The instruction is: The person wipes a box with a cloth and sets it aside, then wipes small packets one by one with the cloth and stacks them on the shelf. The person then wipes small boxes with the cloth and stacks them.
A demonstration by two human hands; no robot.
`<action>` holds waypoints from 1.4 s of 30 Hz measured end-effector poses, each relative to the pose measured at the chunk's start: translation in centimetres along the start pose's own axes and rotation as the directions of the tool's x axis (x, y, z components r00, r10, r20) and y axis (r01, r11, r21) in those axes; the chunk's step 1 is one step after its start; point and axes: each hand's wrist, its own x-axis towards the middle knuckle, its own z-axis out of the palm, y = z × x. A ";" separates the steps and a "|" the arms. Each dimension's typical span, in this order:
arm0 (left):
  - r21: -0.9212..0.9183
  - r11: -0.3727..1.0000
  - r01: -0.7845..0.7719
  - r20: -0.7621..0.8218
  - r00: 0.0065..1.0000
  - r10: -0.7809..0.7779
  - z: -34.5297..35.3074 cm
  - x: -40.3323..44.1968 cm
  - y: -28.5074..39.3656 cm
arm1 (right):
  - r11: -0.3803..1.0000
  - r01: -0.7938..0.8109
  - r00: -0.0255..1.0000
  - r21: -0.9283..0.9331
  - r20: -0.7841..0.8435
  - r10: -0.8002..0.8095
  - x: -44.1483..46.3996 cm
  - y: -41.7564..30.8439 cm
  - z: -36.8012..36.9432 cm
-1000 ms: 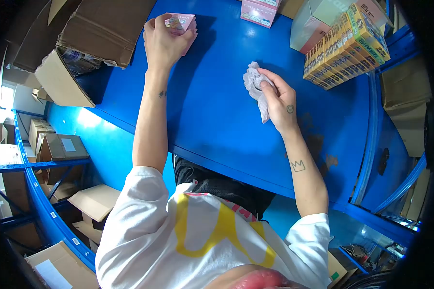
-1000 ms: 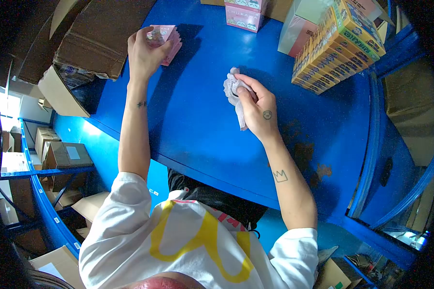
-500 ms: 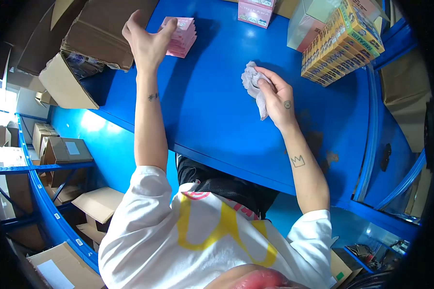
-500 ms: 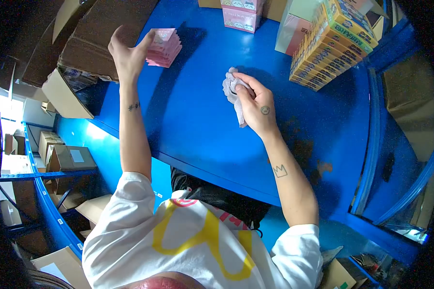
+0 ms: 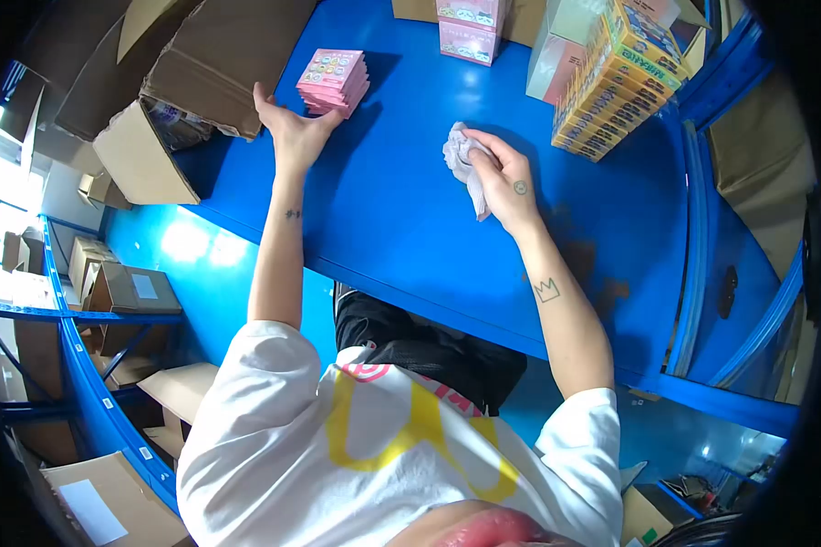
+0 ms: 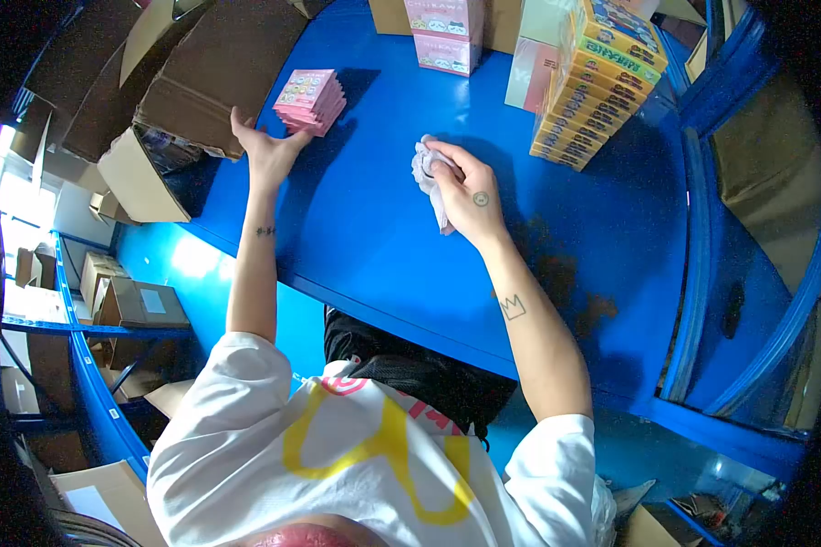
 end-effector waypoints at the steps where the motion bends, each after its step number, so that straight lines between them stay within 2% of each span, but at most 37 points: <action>1: 0.044 0.999 -0.021 0.025 0.999 0.020 0.2 -0.2 -0.7 | 1.000 -0.004 1.000 0.007 0.000 0.004 0.0 0.0 0.0; 4: 0.171 0.981 -0.087 0.102 0.992 0.070 0.4 -0.3 -2.2 | 1.000 -0.015 1.000 0.025 0.003 0.015 0.1 -0.1 0.1; 9: 0.277 0.959 -0.066 0.158 0.987 0.022 1.4 -0.3 -1.3 | 0.999 -0.003 1.000 -0.032 -0.005 0.003 0.1 -0.3 0.1; 15: 0.269 0.961 -0.063 0.168 0.986 0.017 1.7 0.2 -1.4 | 0.999 -0.053 0.999 0.004 0.001 0.053 0.0 -1.0 0.0; 20: 0.276 0.960 -0.039 0.175 0.984 -0.010 1.8 0.3 -1.7 | 0.999 -0.044 0.999 0.010 0.015 0.044 0.0 -1.0 0.0; 26: 0.261 0.962 -0.084 0.202 0.979 0.031 2.8 1.5 -1.4 | 1.000 0.005 1.000 0.003 0.012 -0.005 0.1 -0.6 0.0; 34: 0.339 0.937 -0.084 0.250 0.968 -0.004 6.2 2.9 0.5 | 0.999 -0.010 1.000 0.042 0.020 0.009 0.2 -0.2 0.1; 42: 0.326 0.943 -0.070 0.282 0.959 -0.026 11.0 5.4 1.9 | 0.999 -0.018 1.000 0.037 0.021 0.017 0.3 -0.9 -0.1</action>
